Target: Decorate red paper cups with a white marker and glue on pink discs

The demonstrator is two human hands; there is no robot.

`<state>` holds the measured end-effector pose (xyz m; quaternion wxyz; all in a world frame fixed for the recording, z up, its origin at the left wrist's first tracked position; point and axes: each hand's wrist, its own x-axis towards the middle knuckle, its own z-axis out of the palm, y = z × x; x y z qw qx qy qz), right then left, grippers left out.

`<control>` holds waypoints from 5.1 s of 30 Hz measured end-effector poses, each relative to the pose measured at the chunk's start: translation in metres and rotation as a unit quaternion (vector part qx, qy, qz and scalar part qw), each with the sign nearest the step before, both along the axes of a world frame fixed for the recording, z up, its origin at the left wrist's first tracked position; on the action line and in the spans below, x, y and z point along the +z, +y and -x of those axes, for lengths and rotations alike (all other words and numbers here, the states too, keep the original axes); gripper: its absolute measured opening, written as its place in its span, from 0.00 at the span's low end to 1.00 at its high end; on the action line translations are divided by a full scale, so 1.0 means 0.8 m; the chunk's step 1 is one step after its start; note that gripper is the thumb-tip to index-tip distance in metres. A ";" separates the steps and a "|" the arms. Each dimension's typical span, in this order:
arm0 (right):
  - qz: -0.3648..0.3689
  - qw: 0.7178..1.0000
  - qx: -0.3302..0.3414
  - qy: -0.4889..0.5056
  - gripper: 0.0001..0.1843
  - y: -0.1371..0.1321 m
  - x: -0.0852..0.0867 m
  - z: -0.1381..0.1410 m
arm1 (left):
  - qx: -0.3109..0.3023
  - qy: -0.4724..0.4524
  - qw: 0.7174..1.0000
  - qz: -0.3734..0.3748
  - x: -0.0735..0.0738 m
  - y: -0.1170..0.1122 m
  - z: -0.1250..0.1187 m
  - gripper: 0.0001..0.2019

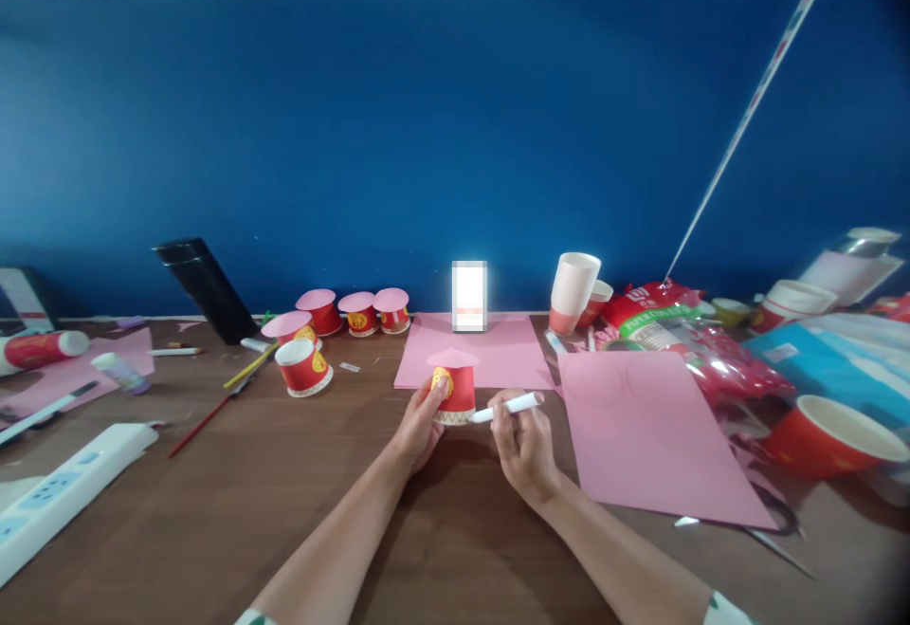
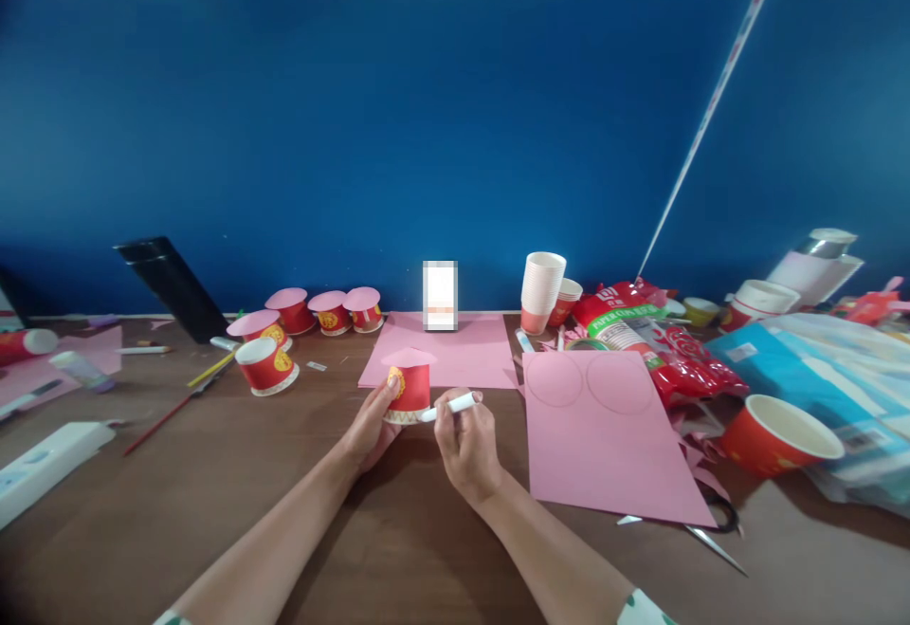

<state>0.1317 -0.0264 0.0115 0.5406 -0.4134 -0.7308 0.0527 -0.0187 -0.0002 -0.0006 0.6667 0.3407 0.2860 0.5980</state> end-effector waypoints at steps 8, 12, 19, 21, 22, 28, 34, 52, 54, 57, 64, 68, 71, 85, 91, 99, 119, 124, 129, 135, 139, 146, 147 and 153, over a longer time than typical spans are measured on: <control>-0.018 1.000 -0.001 0.007 0.08 0.002 0.000 -0.001 | 0.006 0.007 1.000 0.005 0.000 0.000 0.000 0.14; -0.017 1.000 -0.006 0.007 0.09 0.004 0.000 -0.002 | 0.005 0.015 1.000 0.008 0.000 0.000 0.000 0.15; -0.023 1.000 -0.013 0.011 0.08 0.007 -0.002 -0.005 | -0.011 0.015 1.000 0.002 0.000 -0.001 0.002 0.15; -0.018 1.000 -0.015 0.010 0.08 0.008 -0.004 -0.005 | -0.011 0.017 1.000 -0.003 0.000 -0.001 0.002 0.14; -0.016 1.000 -0.017 0.008 0.08 0.008 -0.004 -0.005 | -0.012 0.018 1.000 -0.006 0.000 0.000 0.002 0.14; -0.037 0.999 -0.020 0.000 0.08 0.011 -0.008 -0.005 | -0.016 0.023 0.999 -0.022 -0.002 0.000 0.002 0.13; -0.048 0.999 -0.021 0.004 0.07 0.011 -0.009 -0.007 | -0.029 0.024 0.999 -0.027 -0.002 -0.001 0.002 0.14; -0.011 1.000 -0.016 0.018 0.08 0.008 -0.007 -0.007 | -0.011 0.029 0.999 0.008 0.003 -0.001 0.001 0.14; -0.006 1.000 -0.021 0.019 0.09 0.006 -0.005 -0.006 | -0.001 0.022 0.999 0.023 0.004 -0.001 0.000 0.15; -0.003 0.999 -0.028 0.022 0.09 0.004 -0.003 -0.006 | 0.000 0.016 0.999 0.029 0.003 0.000 0.000 0.16; 0.003 0.999 -0.024 0.031 0.09 0.006 -0.004 -0.006 | 0.004 0.009 1.000 0.019 0.002 0.000 0.002 0.14; 0.001 0.999 -0.018 0.035 0.09 0.005 -0.001 -0.005 | 0.006 0.016 1.000 0.026 0.006 -0.002 0.001 0.15; 0.009 0.999 -0.013 0.033 0.09 0.004 -0.001 -0.004 | 0.008 0.016 1.000 0.026 0.007 -0.002 0.001 0.16; 0.014 0.999 -0.013 0.032 0.09 0.005 -0.003 -0.004 | 0.001 0.018 1.000 0.011 -0.003 0.000 0.002 0.13; 0.011 0.999 -0.015 0.036 0.09 0.006 -0.002 -0.004 | -0.002 0.021 1.000 0.010 0.000 -0.001 0.002 0.15; 0.022 1.000 0.002 0.007 0.09 0.008 -0.003 -0.005 | 0.004 0.011 1.000 0.003 -0.004 0.001 0.003 0.13; 0.001 1.000 -0.019 0.020 0.08 0.008 -0.002 -0.005 | -0.005 0.018 1.000 0.001 -0.001 0.000 0.004 0.13; 0.001 0.999 -0.027 0.019 0.08 0.009 -0.002 -0.006 | -0.009 0.021 1.000 0.002 -0.002 0.000 0.004 0.12; 0.011 0.999 -0.015 0.032 0.08 0.009 0.000 -0.006 | -0.015 0.023 1.000 -0.001 -0.003 -0.001 0.005 0.09; 0.011 0.999 -0.020 0.025 0.09 0.009 0.001 -0.005 | -0.013 0.014 1.000 0.001 -0.005 0.000 0.006 0.09; 0.028 0.999 -0.020 -0.001 0.11 0.012 -0.002 -0.005 | -0.014 0.007 1.000 -0.001 -0.005 0.001 0.005 0.12; 0.025 0.999 -0.023 0.017 0.10 0.012 -0.005 -0.005 | -0.007 -0.003 1.000 0.005 -0.003 0.002 0.006 0.14; 0.022 0.999 -0.023 0.016 0.10 0.011 -0.004 -0.005 | -0.009 -0.006 1.000 0.003 -0.003 0.002 0.006 0.14; -0.017 1.000 0.002 -0.008 0.08 0.006 -0.001 -0.002 | -0.009 -0.011 1.000 0.002 -0.007 0.004 0.005 0.12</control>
